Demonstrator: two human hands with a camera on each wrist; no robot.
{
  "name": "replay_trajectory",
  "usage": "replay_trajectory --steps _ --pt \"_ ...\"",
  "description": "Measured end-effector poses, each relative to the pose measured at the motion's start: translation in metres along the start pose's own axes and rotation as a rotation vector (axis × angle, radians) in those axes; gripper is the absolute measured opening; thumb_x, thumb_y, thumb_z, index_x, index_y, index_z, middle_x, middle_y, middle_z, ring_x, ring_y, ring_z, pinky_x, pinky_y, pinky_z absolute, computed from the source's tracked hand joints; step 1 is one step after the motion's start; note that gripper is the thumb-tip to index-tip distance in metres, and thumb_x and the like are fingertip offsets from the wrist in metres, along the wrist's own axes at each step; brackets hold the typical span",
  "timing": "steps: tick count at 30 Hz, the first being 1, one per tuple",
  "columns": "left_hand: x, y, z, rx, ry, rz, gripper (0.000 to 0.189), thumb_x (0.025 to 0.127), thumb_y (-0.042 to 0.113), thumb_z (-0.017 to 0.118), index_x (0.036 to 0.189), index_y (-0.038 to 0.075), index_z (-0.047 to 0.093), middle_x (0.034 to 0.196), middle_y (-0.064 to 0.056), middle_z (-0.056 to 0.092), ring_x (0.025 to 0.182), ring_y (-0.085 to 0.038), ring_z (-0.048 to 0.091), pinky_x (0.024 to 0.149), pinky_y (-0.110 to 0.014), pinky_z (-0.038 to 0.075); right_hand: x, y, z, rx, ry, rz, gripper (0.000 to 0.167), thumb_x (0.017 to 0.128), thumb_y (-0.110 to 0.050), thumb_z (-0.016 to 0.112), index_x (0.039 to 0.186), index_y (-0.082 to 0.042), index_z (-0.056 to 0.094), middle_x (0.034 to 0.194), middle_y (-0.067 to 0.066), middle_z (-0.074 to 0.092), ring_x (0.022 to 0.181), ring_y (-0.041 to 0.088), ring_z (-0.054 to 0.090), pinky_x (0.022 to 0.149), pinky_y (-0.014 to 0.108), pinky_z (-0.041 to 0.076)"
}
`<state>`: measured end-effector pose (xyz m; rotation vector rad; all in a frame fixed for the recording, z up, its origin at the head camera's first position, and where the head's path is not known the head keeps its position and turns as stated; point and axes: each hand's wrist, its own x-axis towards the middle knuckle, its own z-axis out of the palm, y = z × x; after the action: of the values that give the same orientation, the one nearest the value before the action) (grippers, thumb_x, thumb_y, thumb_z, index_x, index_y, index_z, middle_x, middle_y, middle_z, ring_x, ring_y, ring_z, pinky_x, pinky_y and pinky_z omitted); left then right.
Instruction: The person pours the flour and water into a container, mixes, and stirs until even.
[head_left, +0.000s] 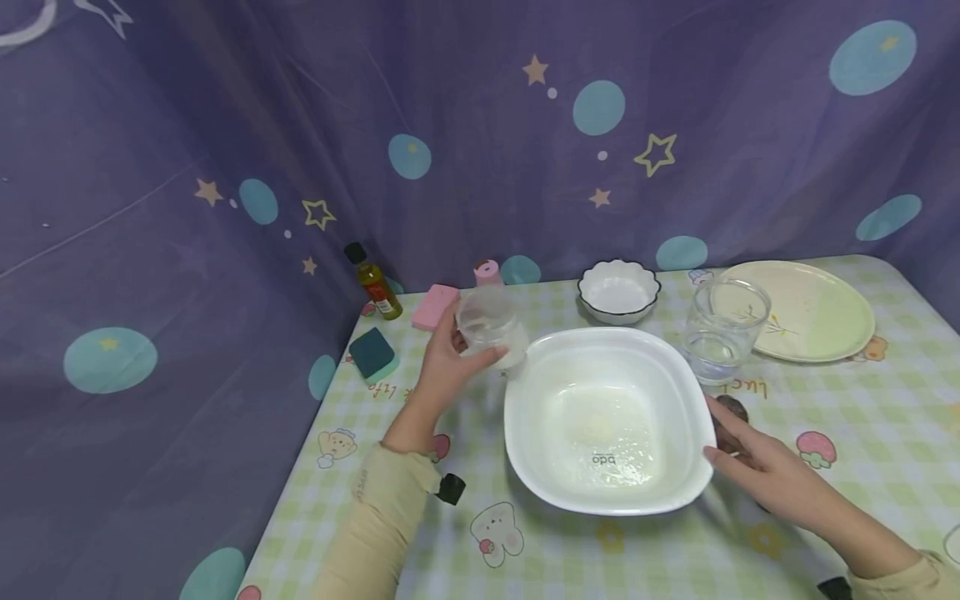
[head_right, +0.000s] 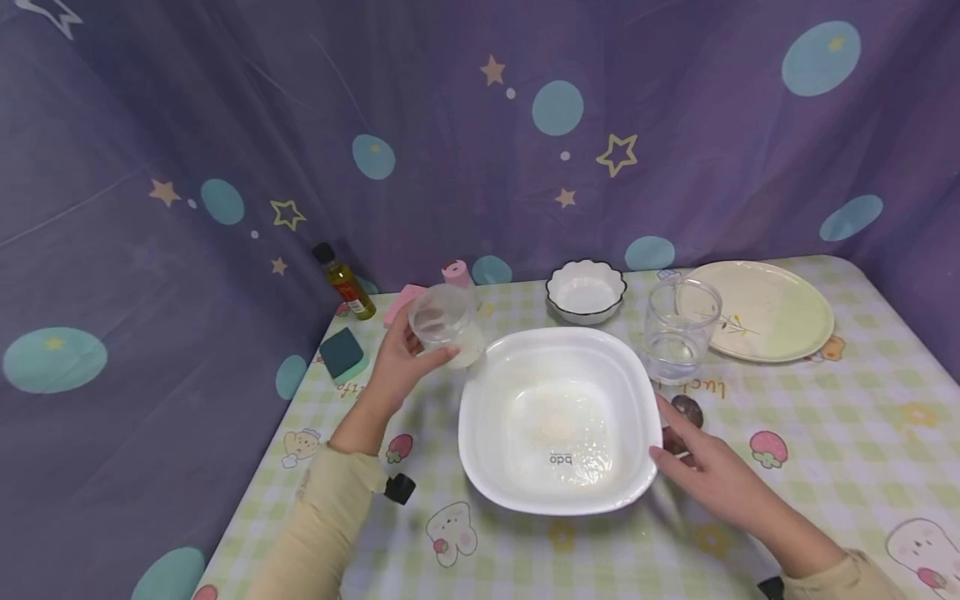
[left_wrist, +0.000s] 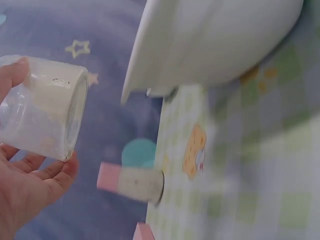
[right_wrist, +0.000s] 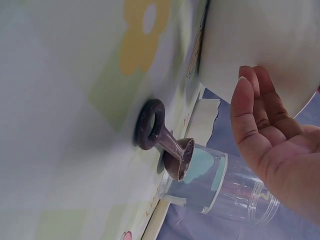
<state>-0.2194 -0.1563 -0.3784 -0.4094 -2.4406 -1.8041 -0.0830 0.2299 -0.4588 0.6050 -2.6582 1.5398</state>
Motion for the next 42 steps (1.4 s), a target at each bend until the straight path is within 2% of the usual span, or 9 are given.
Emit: replay_trajectory --steps 4,8,15,20,27,34,42 --pt "0.007 -0.013 -0.009 0.007 0.075 0.004 0.08 0.078 0.012 0.083 0.145 0.016 0.041 0.139 -0.005 0.049 0.12 -0.024 0.051 0.105 -0.044 0.038 0.0 0.0 -0.001 -0.001 0.004 0.008 0.066 0.099 -0.007 0.057 0.155 -0.004 0.023 0.128 0.028 0.057 0.103 -0.006 0.057 0.073 0.023 0.055" --pt "0.012 -0.031 -0.014 0.032 0.144 -0.022 0.08 0.076 0.014 0.085 0.144 0.015 0.042 0.137 -0.006 0.05 0.119 -0.024 0.051 0.103 -0.044 0.04 0.001 0.001 -0.002 0.003 -0.006 0.021 0.066 0.099 -0.007 0.057 0.155 -0.003 0.022 0.127 0.03 0.056 0.103 -0.006 0.057 0.072 0.023 0.055" --pt "0.015 -0.071 -0.014 0.109 0.175 -0.134 0.084 0.076 0.019 0.086 0.145 0.015 0.039 0.14 -0.008 0.047 0.125 -0.027 0.048 0.105 -0.044 0.04 0.001 0.002 -0.003 -0.002 -0.01 0.023 0.067 0.098 -0.006 0.057 0.155 -0.002 0.022 0.13 0.033 0.053 0.103 -0.006 0.056 0.073 0.022 0.054" --pt "0.014 -0.091 -0.012 0.125 0.187 -0.196 0.087 0.075 0.014 0.086 0.147 0.013 0.036 0.142 -0.011 0.046 0.129 -0.032 0.046 0.105 -0.045 0.04 0.001 0.002 -0.002 0.017 -0.013 0.016 0.067 0.098 -0.005 0.057 0.154 -0.001 0.021 0.131 0.035 0.051 0.104 -0.007 0.055 0.074 0.021 0.054" --pt "0.011 -0.107 -0.009 0.073 0.22 -0.232 0.086 0.074 0.006 0.084 0.145 0.011 0.036 0.143 -0.014 0.044 0.129 -0.035 0.046 0.105 -0.044 0.04 0.0 0.003 -0.002 0.009 -0.013 0.022 0.067 0.098 -0.006 0.057 0.155 -0.002 0.021 0.129 0.034 0.053 0.102 -0.004 0.058 0.074 0.021 0.054" --pt "0.01 -0.114 -0.006 -0.023 0.218 -0.229 0.086 0.075 -0.002 0.081 0.145 0.006 0.032 0.144 -0.021 0.041 0.13 -0.037 0.045 0.106 -0.044 0.039 0.0 0.005 -0.001 0.034 -0.011 -0.005 0.068 0.098 -0.004 0.056 0.155 -0.003 0.02 0.137 0.035 0.045 0.107 -0.007 0.054 0.074 0.021 0.054" --pt "0.01 -0.118 -0.005 0.004 0.22 -0.284 0.088 0.076 0.0 0.081 0.147 0.011 0.03 0.145 -0.017 0.041 0.133 -0.036 0.042 0.108 -0.043 0.037 0.0 0.005 -0.002 0.028 -0.018 -0.003 0.068 0.098 -0.004 0.056 0.155 -0.002 0.02 0.137 0.036 0.044 0.108 -0.007 0.053 0.074 0.02 0.054"
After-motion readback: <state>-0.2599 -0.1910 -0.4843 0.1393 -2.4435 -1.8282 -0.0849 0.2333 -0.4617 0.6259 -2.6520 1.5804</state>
